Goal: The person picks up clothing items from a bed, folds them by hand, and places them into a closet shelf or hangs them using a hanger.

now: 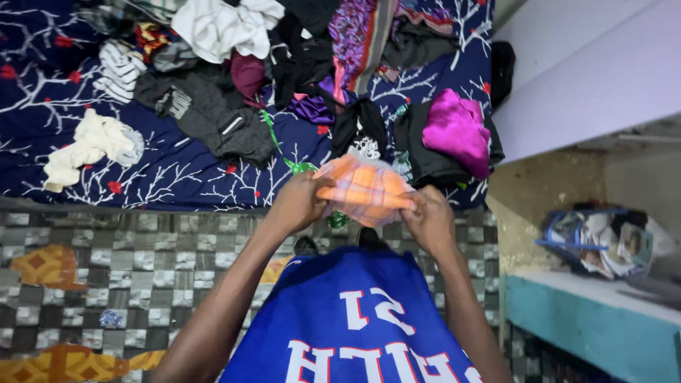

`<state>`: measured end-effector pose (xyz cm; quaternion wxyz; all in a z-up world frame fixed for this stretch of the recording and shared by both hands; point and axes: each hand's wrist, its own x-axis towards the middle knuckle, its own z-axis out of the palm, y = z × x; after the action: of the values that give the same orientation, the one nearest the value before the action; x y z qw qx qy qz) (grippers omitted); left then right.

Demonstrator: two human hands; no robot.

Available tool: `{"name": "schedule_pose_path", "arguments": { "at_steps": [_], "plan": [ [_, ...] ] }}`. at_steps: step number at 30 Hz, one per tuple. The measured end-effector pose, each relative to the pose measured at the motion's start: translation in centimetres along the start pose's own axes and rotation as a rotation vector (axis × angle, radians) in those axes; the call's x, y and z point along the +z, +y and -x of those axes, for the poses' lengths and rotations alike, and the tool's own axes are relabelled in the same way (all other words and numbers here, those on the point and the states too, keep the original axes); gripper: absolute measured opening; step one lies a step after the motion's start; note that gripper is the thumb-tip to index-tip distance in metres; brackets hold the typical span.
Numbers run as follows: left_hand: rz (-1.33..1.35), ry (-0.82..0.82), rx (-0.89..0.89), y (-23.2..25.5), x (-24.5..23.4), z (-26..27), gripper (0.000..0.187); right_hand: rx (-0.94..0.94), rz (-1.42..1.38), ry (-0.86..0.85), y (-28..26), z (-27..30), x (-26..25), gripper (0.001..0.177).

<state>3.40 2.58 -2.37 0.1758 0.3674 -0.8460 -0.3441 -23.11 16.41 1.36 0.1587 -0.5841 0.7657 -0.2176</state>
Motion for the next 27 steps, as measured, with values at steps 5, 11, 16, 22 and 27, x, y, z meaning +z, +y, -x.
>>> {"name": "schedule_pose_path", "arguments": {
  "at_steps": [5,11,16,22,27],
  "plan": [
    [-0.102,-0.169,-0.093,-0.5,2.5,-2.0,0.025,0.113,-0.006,0.098,2.9,1.2,-0.3,0.019],
    [0.099,-0.060,0.009,2.0,5.9,-8.2,0.036,0.407,-0.324,0.180,9.9,-2.2,-1.1,0.013],
    [0.351,0.205,0.108,8.4,8.0,-15.6,0.038,0.116,-0.770,0.467,18.2,-7.0,-5.3,0.024],
    [0.246,0.160,0.171,10.1,15.4,-23.3,0.043,0.226,-0.775,0.417,31.5,-11.3,-5.6,0.036],
    [0.187,-0.166,-0.046,4.3,26.5,-26.8,0.061,0.606,-0.775,0.147,45.5,-13.8,2.9,0.055]
  ]
}}
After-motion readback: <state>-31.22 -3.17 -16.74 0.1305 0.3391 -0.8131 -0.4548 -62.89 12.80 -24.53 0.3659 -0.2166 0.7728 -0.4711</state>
